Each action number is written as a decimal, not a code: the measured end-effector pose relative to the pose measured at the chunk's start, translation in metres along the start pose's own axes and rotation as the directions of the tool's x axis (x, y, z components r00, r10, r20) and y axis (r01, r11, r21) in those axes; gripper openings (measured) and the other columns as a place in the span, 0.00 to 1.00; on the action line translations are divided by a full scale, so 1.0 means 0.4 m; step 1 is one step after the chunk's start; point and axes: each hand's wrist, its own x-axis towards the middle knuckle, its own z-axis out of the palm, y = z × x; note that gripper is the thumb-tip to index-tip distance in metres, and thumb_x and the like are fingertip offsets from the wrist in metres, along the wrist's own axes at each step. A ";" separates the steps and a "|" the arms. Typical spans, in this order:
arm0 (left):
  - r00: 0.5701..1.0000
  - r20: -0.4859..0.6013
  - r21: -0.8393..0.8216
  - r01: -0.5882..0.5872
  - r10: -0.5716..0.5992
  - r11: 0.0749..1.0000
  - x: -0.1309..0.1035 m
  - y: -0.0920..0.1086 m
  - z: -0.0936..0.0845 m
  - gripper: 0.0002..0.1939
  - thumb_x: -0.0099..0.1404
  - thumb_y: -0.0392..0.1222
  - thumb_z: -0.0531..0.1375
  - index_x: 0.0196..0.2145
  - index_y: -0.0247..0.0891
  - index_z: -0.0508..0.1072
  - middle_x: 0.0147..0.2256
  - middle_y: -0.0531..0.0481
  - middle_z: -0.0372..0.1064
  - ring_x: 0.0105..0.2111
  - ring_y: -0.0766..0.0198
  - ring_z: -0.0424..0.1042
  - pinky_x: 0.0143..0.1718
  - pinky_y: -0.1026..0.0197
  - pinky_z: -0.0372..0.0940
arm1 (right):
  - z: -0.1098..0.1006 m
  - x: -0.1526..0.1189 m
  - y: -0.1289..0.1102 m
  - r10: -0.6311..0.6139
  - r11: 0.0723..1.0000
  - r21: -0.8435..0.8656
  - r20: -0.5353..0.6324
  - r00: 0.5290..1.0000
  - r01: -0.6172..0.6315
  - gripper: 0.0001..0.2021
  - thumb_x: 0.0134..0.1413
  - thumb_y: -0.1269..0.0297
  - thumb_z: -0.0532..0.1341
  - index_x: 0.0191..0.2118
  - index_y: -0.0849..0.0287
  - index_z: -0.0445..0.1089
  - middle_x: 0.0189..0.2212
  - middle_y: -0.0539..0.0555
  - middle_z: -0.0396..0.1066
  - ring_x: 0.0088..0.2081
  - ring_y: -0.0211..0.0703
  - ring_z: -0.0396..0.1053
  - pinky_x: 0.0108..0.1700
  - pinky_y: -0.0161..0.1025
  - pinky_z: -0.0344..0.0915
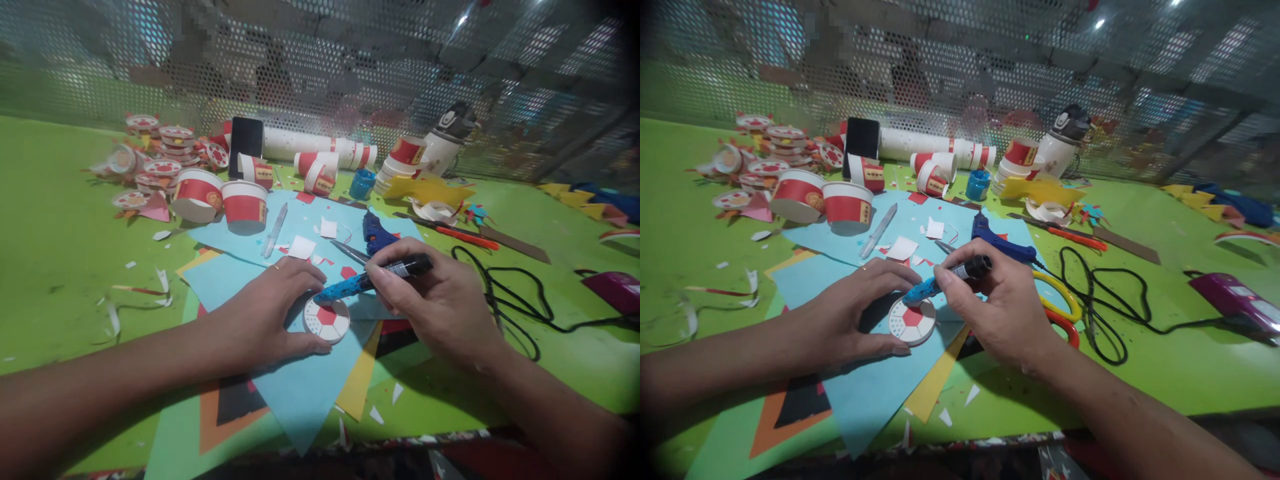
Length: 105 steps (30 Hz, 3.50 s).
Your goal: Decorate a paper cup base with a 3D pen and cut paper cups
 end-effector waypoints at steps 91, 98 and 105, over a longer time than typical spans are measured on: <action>1.000 0.019 -0.018 0.010 -0.009 1.000 -0.005 0.007 -0.003 0.23 0.57 0.51 0.67 0.45 0.35 0.70 0.49 0.42 0.66 0.51 0.53 0.64 0.52 0.50 0.62 | 0.007 -0.023 -0.009 -0.080 0.997 -0.016 0.031 0.996 0.080 0.02 0.56 0.70 0.61 0.32 0.61 0.68 0.19 0.44 0.65 0.19 0.29 0.62 0.21 0.27 0.62; 1.000 0.010 -0.024 -0.004 0.004 1.000 -0.001 0.002 0.000 0.22 0.57 0.50 0.68 0.44 0.37 0.70 0.49 0.42 0.67 0.51 0.52 0.64 0.51 0.49 0.62 | 0.003 -0.025 -0.009 -0.095 0.995 -0.036 0.046 0.994 0.096 0.01 0.56 0.71 0.61 0.33 0.60 0.67 0.19 0.44 0.65 0.20 0.30 0.62 0.21 0.27 0.62; 1.000 0.001 -0.017 -0.010 0.010 1.000 0.001 0.004 -0.001 0.23 0.56 0.50 0.68 0.44 0.34 0.70 0.49 0.41 0.67 0.50 0.52 0.64 0.52 0.49 0.62 | -0.004 -0.026 -0.020 -0.226 0.955 -0.164 0.142 0.964 0.248 0.02 0.55 0.73 0.62 0.34 0.61 0.68 0.24 0.45 0.70 0.23 0.29 0.65 0.26 0.26 0.63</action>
